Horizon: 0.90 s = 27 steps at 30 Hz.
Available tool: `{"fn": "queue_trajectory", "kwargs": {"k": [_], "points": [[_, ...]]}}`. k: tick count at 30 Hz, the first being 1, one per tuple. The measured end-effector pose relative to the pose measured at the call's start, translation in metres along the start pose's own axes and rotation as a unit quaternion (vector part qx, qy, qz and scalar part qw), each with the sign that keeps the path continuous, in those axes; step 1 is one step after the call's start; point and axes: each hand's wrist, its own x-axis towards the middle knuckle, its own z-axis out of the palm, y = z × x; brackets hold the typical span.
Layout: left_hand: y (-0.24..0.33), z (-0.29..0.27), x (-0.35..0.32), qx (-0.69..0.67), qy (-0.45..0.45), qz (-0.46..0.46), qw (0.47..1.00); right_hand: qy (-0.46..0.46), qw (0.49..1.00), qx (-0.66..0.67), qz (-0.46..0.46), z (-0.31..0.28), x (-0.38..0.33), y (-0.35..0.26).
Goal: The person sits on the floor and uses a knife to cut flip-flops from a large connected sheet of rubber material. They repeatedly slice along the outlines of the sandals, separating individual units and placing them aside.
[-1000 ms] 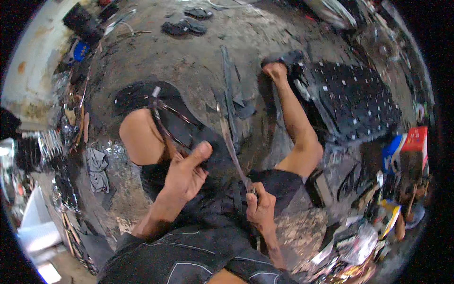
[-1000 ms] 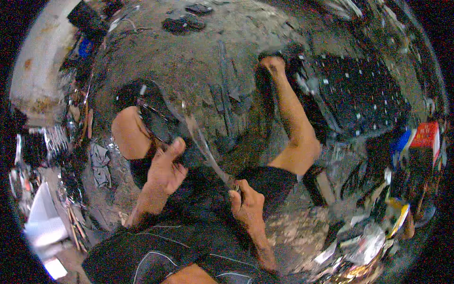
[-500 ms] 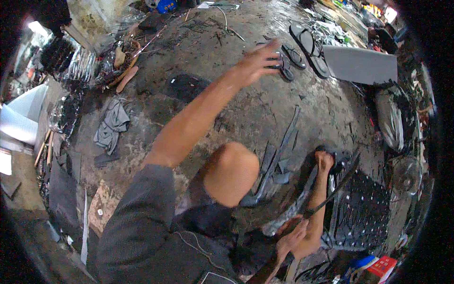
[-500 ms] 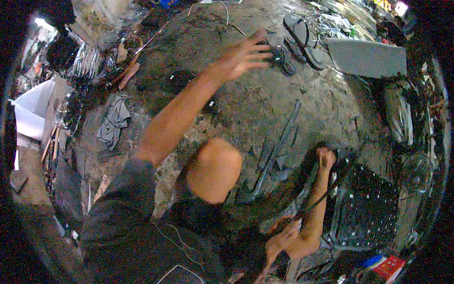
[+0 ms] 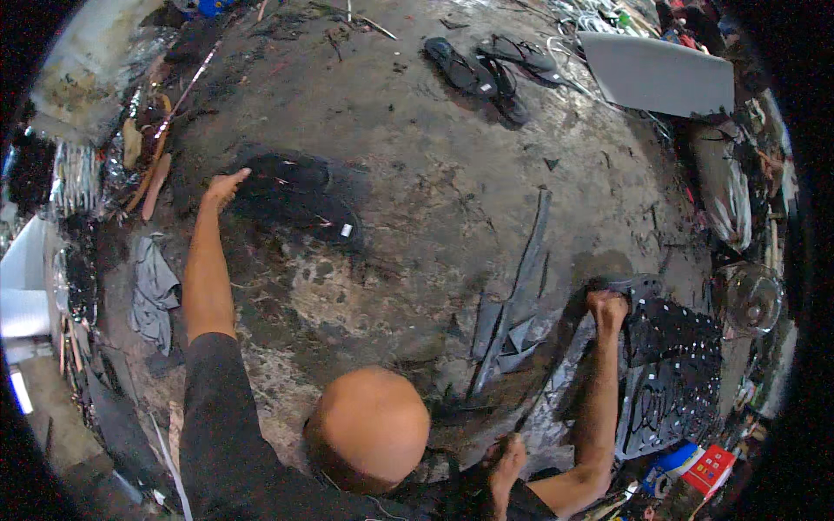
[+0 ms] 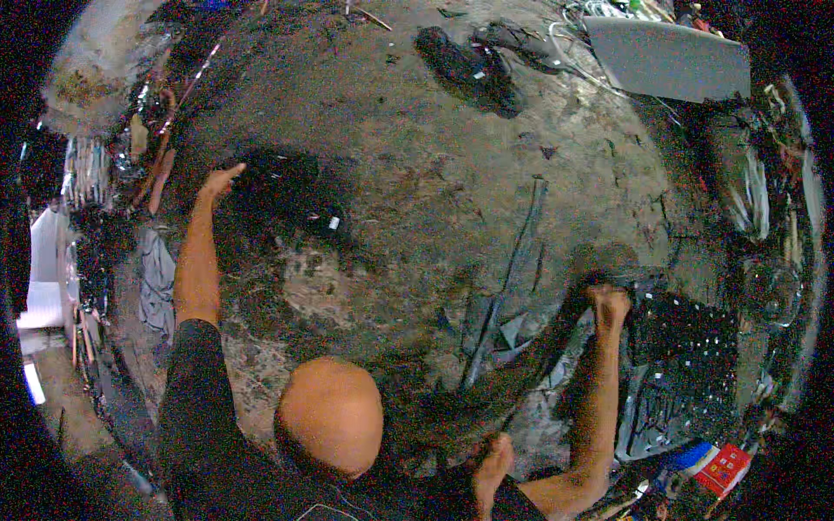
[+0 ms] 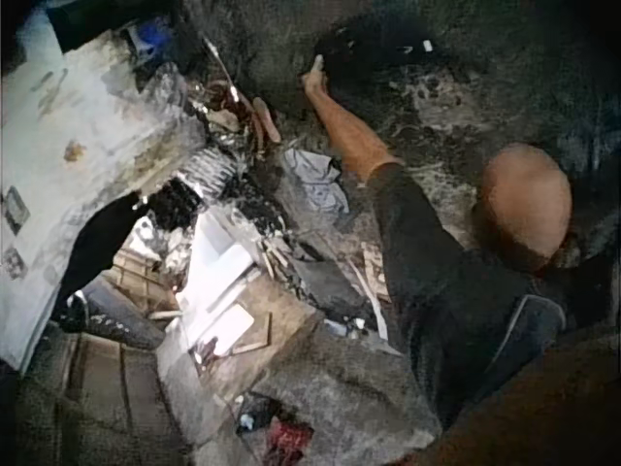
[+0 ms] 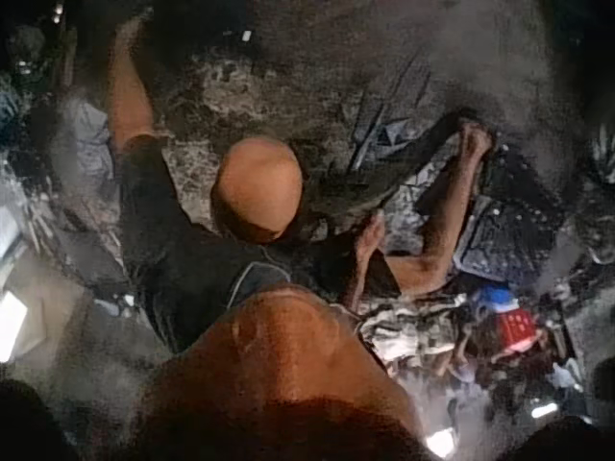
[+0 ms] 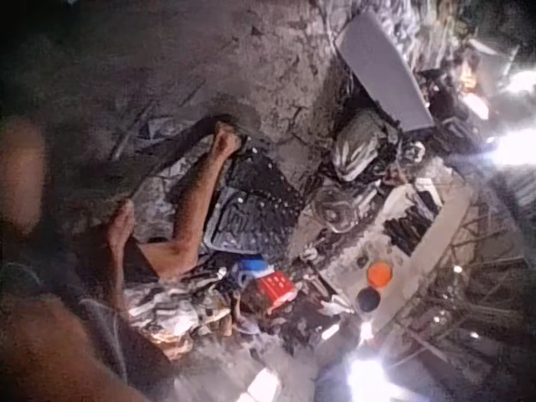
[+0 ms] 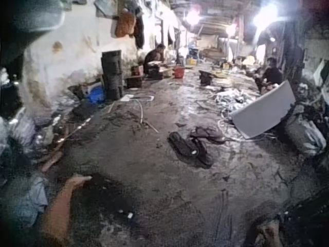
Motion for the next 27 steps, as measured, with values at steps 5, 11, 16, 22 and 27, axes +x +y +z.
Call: {"fn": "queue_trajectory", "kwargs": {"k": [5, 11, 16, 22, 27], "points": [[0.025, -0.041, -0.011, 0.117, 0.016, 0.042, 0.992, -0.015, 0.999, 0.044, -0.001, 0.033, 0.026, -0.015], [-0.012, 0.005, -0.032, -0.122, 0.061, 0.051, 0.989, -0.144, 0.981, 0.112, 0.072, 0.04, -0.008, -0.059], [-0.045, -0.053, -0.015, 0.13, -0.036, -0.005, 0.991, -0.149, 0.988, 0.047, -0.013, 0.069, 0.015, -0.004], [0.062, 0.067, -0.047, 0.063, -0.082, 0.067, 0.992, -0.051, 0.989, 0.13, 0.044, 0.057, -0.01, -0.086], [0.072, 0.032, -0.062, 0.158, -0.213, 0.103, 0.959, 0.005, 0.982, 0.18, 0.05, 0.012, -0.019, -0.089]]}}
